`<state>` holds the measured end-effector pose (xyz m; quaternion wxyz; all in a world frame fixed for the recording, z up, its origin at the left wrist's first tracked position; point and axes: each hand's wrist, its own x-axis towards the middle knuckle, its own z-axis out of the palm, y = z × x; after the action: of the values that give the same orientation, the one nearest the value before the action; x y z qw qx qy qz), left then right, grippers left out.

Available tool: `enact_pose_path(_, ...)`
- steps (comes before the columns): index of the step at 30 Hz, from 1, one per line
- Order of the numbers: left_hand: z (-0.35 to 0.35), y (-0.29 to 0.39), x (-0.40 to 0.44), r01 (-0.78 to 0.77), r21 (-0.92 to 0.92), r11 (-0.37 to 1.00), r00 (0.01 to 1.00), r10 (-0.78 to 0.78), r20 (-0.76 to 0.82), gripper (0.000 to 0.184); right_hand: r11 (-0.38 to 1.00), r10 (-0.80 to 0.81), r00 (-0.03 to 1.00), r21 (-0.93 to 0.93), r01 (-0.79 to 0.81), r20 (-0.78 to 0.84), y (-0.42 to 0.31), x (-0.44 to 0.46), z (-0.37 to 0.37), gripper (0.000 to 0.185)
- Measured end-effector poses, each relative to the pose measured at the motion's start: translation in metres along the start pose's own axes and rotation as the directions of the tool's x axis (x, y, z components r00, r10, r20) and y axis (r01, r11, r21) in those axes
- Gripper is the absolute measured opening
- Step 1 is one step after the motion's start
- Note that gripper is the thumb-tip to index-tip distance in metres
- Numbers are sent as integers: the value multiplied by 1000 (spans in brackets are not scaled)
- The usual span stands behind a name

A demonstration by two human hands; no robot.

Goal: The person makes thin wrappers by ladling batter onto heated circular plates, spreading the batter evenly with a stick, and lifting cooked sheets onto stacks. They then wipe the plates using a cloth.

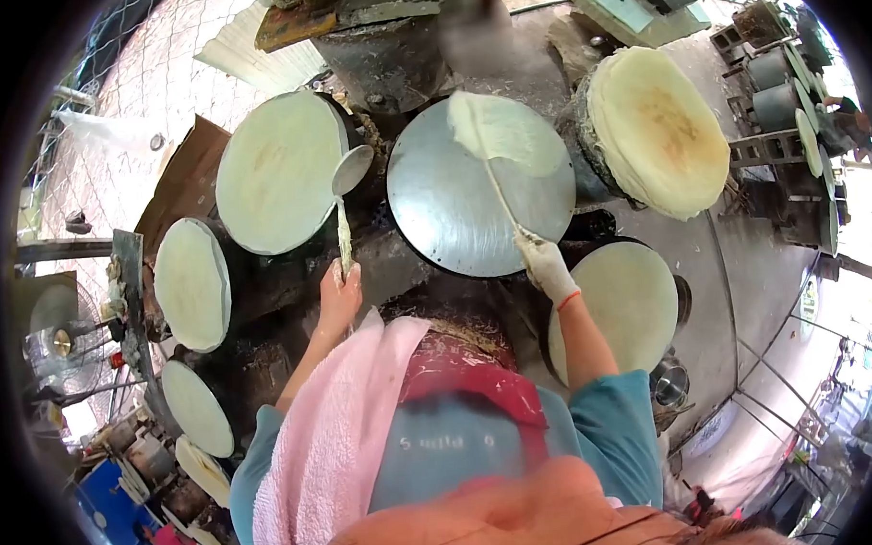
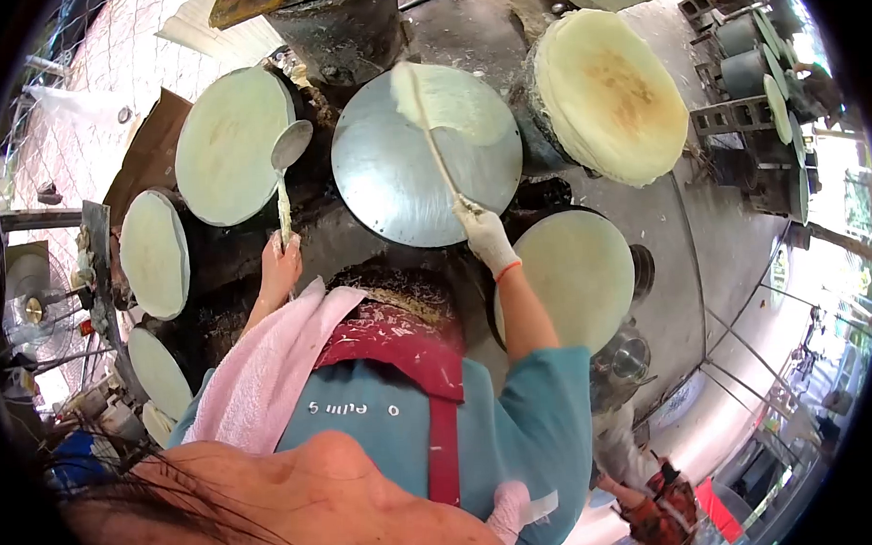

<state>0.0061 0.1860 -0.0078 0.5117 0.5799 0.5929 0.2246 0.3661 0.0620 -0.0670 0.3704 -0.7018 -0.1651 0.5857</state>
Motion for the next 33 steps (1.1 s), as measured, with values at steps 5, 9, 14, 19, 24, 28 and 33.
enact_pose_path(5, 2, -8, -5, -36, 2, 999, 999, 36, -23, 18, 948, -313, 938, 3, 317, -146, -2, 7, -61, 42)
enact_pose_path(9, 4, -7, -9, -26, 38, 999, 997, 29, -67, 17, 976, -110, 994, -193, 105, -17, -16, 30, -67, 38)
enact_pose_path(14, -2, -14, -15, -14, 54, 998, 993, 20, -121, 18, 988, -34, 986, -145, 58, 164, -3, 14, -61, 36)
enact_pose_path(19, -6, -9, -16, 9, 75, 997, 987, 3, -159, 18, 954, -221, 975, -200, 224, 39, -34, 63, -95, 37)
enact_pose_path(24, -12, -31, -28, 155, 36, 987, 973, -146, -180, 20, 951, 59, 954, -306, 36, 294, -38, 29, -76, 35)
enact_pose_path(28, -15, -14, -24, -19, 336, 942, 977, 89, -195, 22, 918, -363, 904, -81, 389, 225, -46, 55, -101, 37)
enact_pose_path(33, -10, -13, 33, -95, 438, 894, 982, 157, -107, 25, 865, -159, 906, -386, 319, 393, -52, 87, -93, 35)
